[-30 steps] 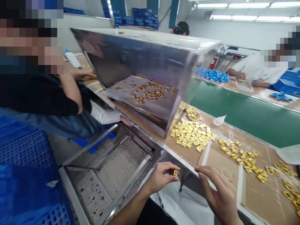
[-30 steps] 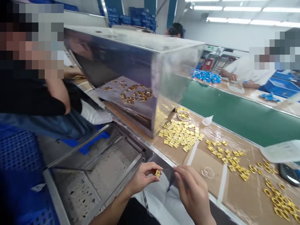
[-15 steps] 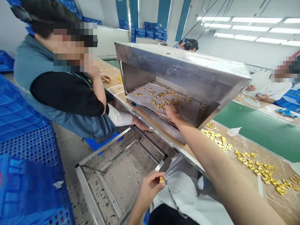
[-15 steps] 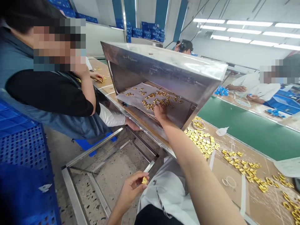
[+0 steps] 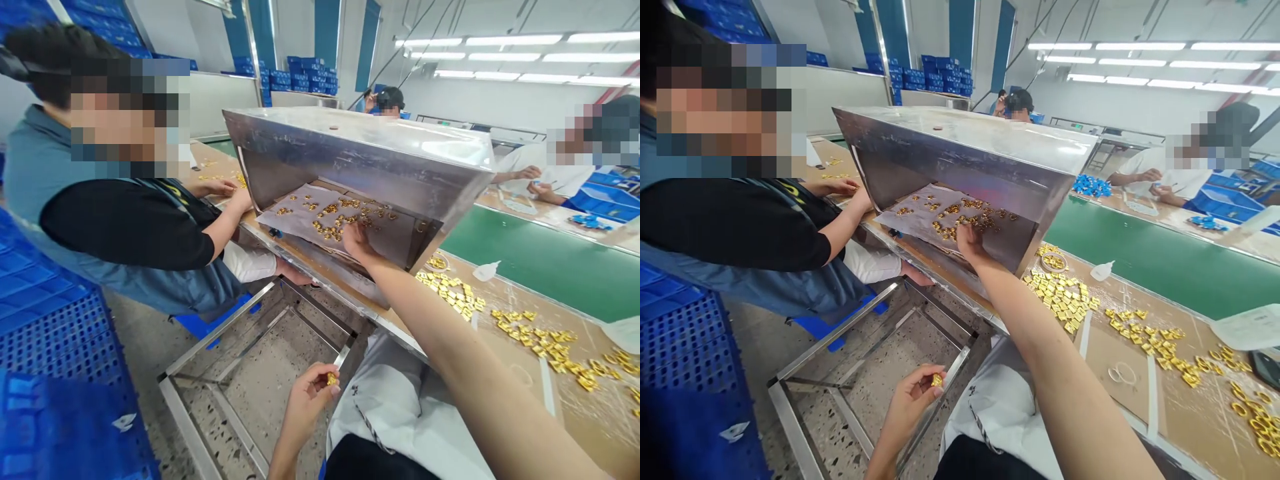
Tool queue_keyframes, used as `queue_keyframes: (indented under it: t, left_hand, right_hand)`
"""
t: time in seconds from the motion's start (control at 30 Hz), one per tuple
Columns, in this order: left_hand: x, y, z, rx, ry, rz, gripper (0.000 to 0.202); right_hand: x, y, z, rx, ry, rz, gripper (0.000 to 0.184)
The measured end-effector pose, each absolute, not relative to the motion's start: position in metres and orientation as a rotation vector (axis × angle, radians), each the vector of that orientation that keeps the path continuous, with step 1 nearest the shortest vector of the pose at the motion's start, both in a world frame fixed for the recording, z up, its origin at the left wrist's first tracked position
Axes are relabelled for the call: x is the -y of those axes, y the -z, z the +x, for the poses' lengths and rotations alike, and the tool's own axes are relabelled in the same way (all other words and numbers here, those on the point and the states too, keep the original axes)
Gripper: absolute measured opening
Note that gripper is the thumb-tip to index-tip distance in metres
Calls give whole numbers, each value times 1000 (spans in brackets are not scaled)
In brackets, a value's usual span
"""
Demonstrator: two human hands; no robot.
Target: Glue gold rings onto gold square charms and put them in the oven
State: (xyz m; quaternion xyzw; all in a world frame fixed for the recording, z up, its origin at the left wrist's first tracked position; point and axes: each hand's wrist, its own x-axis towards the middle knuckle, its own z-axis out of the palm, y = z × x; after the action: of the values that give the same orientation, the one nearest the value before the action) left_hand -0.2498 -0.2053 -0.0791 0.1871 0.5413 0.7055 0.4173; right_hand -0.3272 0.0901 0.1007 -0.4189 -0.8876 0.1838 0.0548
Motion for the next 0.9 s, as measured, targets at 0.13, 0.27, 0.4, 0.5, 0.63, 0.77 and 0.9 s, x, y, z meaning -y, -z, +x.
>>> queue_keyframes:
  t: [0.13, 0.27, 0.4, 0.5, 0.63, 0.77, 0.9]
  left_hand:
    - [194, 63, -247, -1342, -1781, 469, 41]
    - [170, 46, -229, -1138, -1865, 436, 54]
    - [130, 22, -202, -896, -1883, 555, 54]
    - [97, 6, -179, -760, -1843, 637, 52]
    - [61, -6, -139, -639, -1728, 712, 48]
    - [35, -11, -96, -604, -1642, 749, 51]
    - [12, -17, -68, -545, -1588, 804, 47]
  right_hand:
    - [-42, -106, -289, 2762, -760, -886, 16]
    - [4, -103, -197, 2622, -1001, -340, 25]
    - [22, -87, -91, 2084, -1484, -345, 13]
    - [20, -70, -34, 1682, -1603, -570, 15]
    - [14, -46, 11, 1343, -1583, -752, 27]
    - [11, -28, 40, 1114, -1559, -774, 31]
    - [4, -23, 64, 1040, -1482, -859, 34]
